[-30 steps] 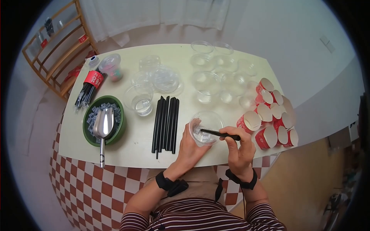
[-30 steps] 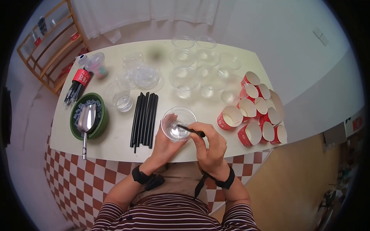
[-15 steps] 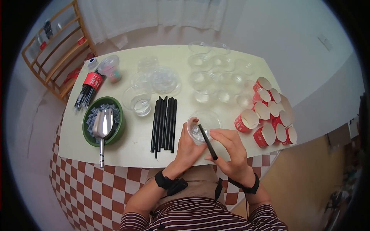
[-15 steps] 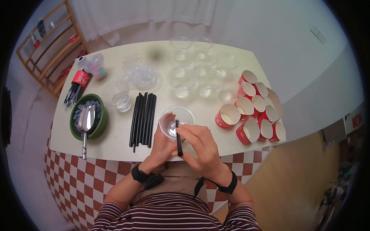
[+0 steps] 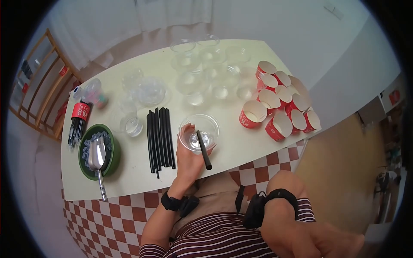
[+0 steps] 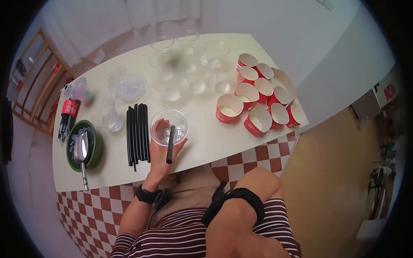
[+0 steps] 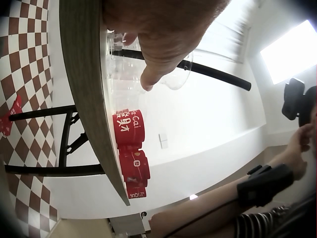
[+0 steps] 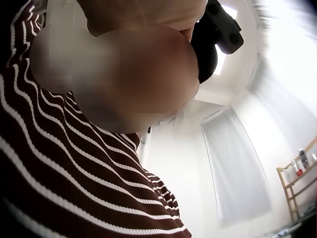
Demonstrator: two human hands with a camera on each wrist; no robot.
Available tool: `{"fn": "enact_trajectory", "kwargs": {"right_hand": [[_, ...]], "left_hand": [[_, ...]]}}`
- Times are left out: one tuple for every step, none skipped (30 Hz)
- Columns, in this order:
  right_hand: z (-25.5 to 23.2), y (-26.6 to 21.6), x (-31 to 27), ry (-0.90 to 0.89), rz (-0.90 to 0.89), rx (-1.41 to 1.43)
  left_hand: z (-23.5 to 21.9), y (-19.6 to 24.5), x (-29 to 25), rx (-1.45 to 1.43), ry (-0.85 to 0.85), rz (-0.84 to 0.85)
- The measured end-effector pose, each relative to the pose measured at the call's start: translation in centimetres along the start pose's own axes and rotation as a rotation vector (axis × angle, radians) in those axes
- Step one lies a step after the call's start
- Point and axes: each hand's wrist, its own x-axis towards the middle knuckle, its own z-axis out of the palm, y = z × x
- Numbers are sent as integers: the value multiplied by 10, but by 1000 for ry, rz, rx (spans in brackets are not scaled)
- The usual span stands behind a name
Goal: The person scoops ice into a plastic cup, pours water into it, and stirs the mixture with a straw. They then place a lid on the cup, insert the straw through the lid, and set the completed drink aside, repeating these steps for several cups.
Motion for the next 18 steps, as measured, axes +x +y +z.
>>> {"fn": "enact_trajectory", "kwargs": {"right_hand": [[1, 1, 2, -25, -10, 34], [-1, -5, 5, -52, 44, 27], [-1, -13, 7, -76, 100, 18], [4, -16, 8, -26, 159, 3], [8, -20, 8, 24, 218, -9], [19, -23, 9, 145, 278, -22], [21, -22, 7, 171, 275, -36], [23, -21, 5, 197, 273, -49], [17, -17, 1, 129, 212, -64], [16, -16, 1, 117, 214, -59], [15, -15, 1, 104, 217, -53], [14, -14, 3, 92, 211, -50], [11, -15, 2, 95, 218, -70], [10, -14, 2, 93, 224, -107], [5, -12, 2, 87, 241, -156], [1, -13, 2, 91, 264, -239], [-4, -16, 3, 89, 298, -366], [-10, -18, 4, 80, 350, -521]], "left_hand": [[0, 0, 0, -13, -1, -6], [0, -1, 0, -28, -1, -12], [1, -1, 0, -21, 0, -9], [0, -1, 1, -13, -3, -7], [0, -1, 0, -5, -8, -7], [0, -1, 0, -1, -11, -3], [-1, -1, 0, 4, -11, 3], [-1, -1, 1, 8, -8, 10], [-1, 0, 1, 1, -4, 10], [-1, 1, 0, 0, -4, 5], [-1, 1, 0, -1, -3, 2], [0, 1, 1, -2, -3, -1], [0, 1, 1, 0, -3, -3], [0, 1, 1, 1, -3, -4], [0, 1, 1, 3, -3, -6], [0, 0, 1, 7, -8, -1], [1, -1, 1, 12, -8, 2], [0, -2, 0, 20, -3, 4]]}}
